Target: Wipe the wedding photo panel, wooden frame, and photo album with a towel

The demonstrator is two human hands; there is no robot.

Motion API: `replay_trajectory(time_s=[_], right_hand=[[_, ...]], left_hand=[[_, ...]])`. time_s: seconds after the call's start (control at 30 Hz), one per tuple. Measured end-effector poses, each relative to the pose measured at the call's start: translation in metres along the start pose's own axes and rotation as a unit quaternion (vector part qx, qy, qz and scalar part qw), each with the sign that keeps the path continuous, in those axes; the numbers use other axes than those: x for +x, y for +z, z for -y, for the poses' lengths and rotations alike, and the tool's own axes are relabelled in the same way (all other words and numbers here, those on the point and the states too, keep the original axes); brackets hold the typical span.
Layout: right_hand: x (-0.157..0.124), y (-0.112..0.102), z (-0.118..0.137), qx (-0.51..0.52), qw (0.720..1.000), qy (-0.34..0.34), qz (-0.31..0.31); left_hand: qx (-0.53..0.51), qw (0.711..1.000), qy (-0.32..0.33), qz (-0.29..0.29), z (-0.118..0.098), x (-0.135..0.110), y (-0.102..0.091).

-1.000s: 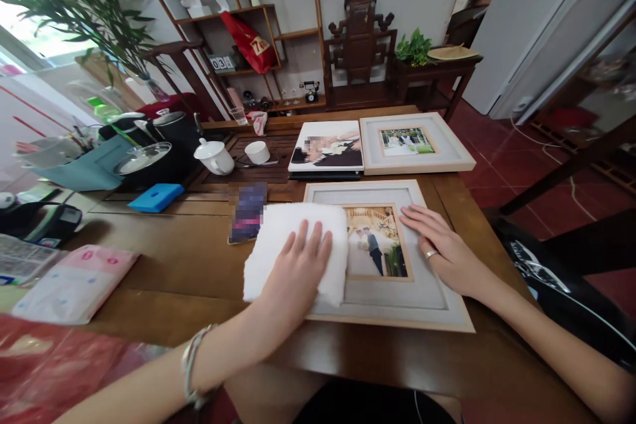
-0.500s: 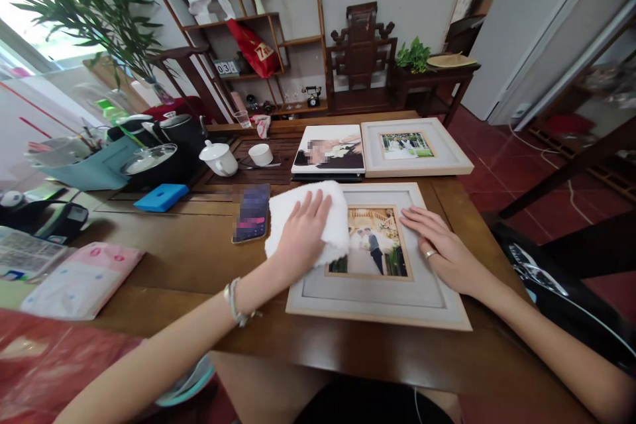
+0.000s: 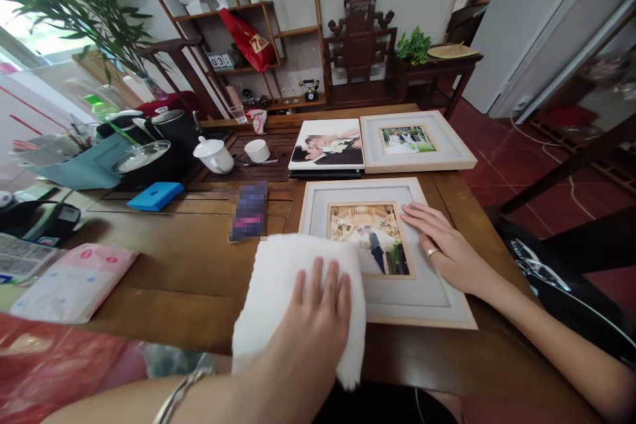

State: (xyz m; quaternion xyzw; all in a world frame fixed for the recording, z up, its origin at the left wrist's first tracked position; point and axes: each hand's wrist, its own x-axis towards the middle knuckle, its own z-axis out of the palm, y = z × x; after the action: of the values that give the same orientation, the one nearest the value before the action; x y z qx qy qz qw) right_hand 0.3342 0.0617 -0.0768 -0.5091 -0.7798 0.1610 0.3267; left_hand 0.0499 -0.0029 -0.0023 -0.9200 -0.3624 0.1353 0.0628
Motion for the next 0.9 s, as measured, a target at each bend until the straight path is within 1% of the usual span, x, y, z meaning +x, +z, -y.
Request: replay_trajectory(time_s=[0.07, 0.13, 0.23, 0.37, 0.47, 0.57, 0.63, 0.7, 0.73, 0.83, 0.9], right_hand=[[0.000, 0.000, 0.000, -0.004, 1.000, 0.001, 0.001], [0.000, 0.000, 0.001, -0.008, 1.000, 0.001, 0.004], [-0.001, -0.001, 0.001, -0.007, 1.000, 0.002, 0.001], [-0.001, -0.001, 0.000, -0.003, 1.000, -0.008, 0.000], [-0.001, -0.001, -0.001, -0.003, 1.000, -0.016, 0.001], [-0.001, -0.001, -0.002, -0.002, 1.000, -0.015, -0.001], [0.000, -0.001, -0.001, -0.001, 1.000, -0.014, -0.001], [0.000, -0.001, -0.001, 0.000, 1.000, -0.013, 0.003], [0.000, -0.001, -0.001, 0.000, 1.000, -0.011, 0.005], [0.000, -0.001, -0.001, -0.005, 1.000, -0.006, 0.014], [0.000, -0.001, -0.001, -0.008, 1.000, -0.006, 0.016]], left_hand=[[-0.001, 1.000, -0.005, -0.017, -0.009, -0.012, 0.004], [0.004, 0.999, -0.031, -0.024, -0.010, -0.008, 0.006], [0.023, 0.996, -0.082, -0.032, 0.004, 0.021, 0.007], [0.040, 0.986, -0.143, -0.076, 0.041, 0.073, 0.007], [0.032, 0.981, -0.157, -0.106, 0.067, 0.105, 0.007], [0.039, 0.987, -0.132, -0.083, 0.081, 0.121, 0.003], [0.047, 0.992, -0.102, -0.055, 0.082, 0.119, -0.002], [0.047, 0.996, -0.071, -0.029, 0.077, 0.104, -0.009], [0.046, 0.998, -0.053, -0.010, 0.073, 0.093, -0.014], [0.033, 0.997, 0.030, 0.065, 0.055, 0.050, -0.024], [0.015, 0.994, 0.078, 0.073, 0.040, 0.023, -0.024]])
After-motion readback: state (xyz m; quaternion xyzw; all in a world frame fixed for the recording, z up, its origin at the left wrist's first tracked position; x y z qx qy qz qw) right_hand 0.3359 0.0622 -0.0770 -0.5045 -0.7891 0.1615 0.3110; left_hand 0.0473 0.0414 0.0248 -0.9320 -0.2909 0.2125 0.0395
